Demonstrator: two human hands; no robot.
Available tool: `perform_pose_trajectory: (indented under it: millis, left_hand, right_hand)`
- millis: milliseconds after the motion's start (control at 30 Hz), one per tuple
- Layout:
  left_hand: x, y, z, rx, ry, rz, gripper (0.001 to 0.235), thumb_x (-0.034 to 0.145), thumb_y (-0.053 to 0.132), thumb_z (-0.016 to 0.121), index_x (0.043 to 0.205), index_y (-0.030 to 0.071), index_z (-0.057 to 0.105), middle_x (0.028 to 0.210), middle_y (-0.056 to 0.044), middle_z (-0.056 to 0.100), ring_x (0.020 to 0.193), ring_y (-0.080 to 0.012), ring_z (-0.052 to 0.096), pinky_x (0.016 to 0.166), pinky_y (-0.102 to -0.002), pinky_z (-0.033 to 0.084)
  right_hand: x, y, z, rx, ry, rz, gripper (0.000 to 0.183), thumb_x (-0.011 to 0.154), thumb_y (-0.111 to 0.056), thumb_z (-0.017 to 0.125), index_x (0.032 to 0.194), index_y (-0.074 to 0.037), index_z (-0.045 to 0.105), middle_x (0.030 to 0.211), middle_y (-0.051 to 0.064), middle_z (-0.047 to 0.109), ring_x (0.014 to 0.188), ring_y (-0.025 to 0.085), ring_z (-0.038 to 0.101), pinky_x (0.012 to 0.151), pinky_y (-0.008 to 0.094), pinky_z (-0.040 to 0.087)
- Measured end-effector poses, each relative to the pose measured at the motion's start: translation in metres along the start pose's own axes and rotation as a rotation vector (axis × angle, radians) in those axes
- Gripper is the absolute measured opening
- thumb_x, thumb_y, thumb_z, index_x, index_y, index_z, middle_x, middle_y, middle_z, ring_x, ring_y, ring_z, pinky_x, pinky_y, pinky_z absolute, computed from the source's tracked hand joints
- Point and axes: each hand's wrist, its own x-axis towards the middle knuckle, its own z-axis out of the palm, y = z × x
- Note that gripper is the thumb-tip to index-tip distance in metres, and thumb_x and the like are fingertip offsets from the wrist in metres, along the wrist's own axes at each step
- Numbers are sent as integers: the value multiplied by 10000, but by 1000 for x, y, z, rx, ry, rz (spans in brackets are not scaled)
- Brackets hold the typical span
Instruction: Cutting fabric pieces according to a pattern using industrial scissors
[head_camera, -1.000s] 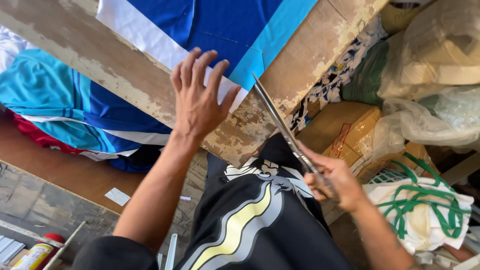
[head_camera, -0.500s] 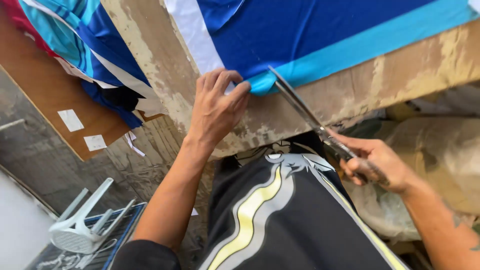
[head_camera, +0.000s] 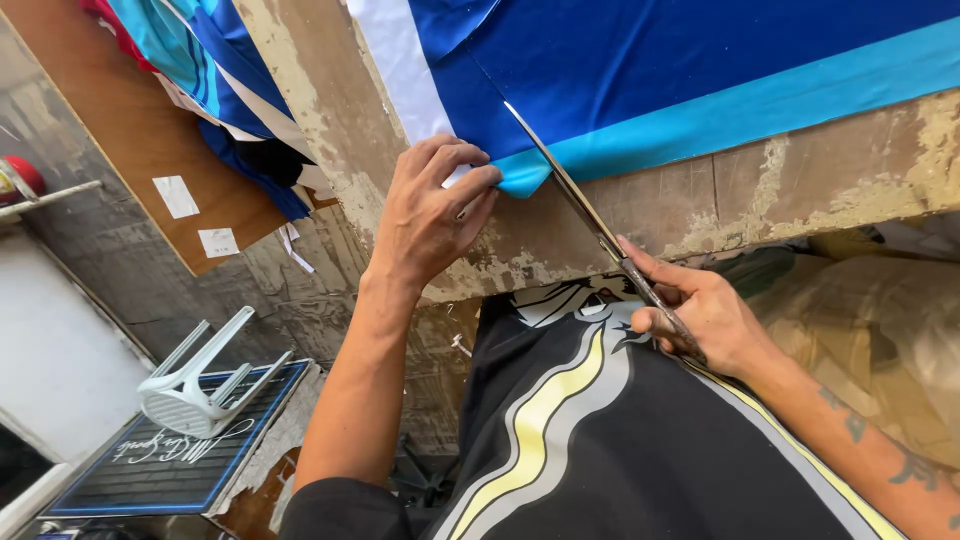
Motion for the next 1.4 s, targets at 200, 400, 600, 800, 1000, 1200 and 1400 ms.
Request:
perform_pose_trajectory:
  millis: [200,400,600,800,1000,1200,1400]
  left_hand:
    - [12,-6,-7,-43,-76,-30,140,965,256,862,1072,210,784,1177,-26,709,1213,-286,683,1057,-431,544]
    - [21,-48,-13,136,-264,-214,1329,946,731,999,1750,157,110,1830,-159,131,1724,-390,183,1453,-573,231]
    - [15,-62,-3,92,-318,-277,1734,828,887,994,1766,110,-241,1898,-99,-134,1794,-328,-55,1441,-676,-23]
    - [12,-61,-3,-10,-256,-293,1713,825,834,992,1761,142,-265,1910,-68,-107,1802,-298,-36,1412,-696,-104]
    - [11,-63,-4,-49,-243,-304,1709,815,789,1020,1762,142,-246,1910,-74,-85,1797,-289,-42,1403,-688,-132]
    - [18,-75,0,85,-331,-329,1767,757,848,1024,1739,130,-258,1879,-80,-147,1787,-301,-47,1368,-692,-143]
    - [81,-122,-53,244,-393,-228,1275,743,648,940,1699,204,224,1755,-62,260,1630,-391,211,1262,-736,43]
  right_hand:
    - [-3,-21,8,83,57,50,853,692,-73,979,1498,-86,702,516,194,705,355,274,649,361,352,492]
    - [5,-62,25,-34,177,340,908,713,-83,943,1556,-330,713,685,15,555,607,143,363,559,263,326]
    - [32,-114,44,-269,186,381,862,710,-334,977,1517,-498,722,652,-13,517,641,133,387,664,238,362]
    - [32,-112,43,-43,214,282,854,734,-50,967,1513,-322,746,576,41,697,466,104,398,446,272,416]
    - [48,-150,52,-339,158,378,844,753,-393,959,1535,-548,681,648,-32,582,579,123,440,629,265,410]
    - [37,-172,52,-392,75,349,917,809,-390,881,1641,-496,510,920,-83,852,908,54,551,841,263,464]
    - [-32,-103,1,-391,204,69,1144,622,-296,974,1644,-419,475,1270,-11,482,1101,179,473,949,380,397]
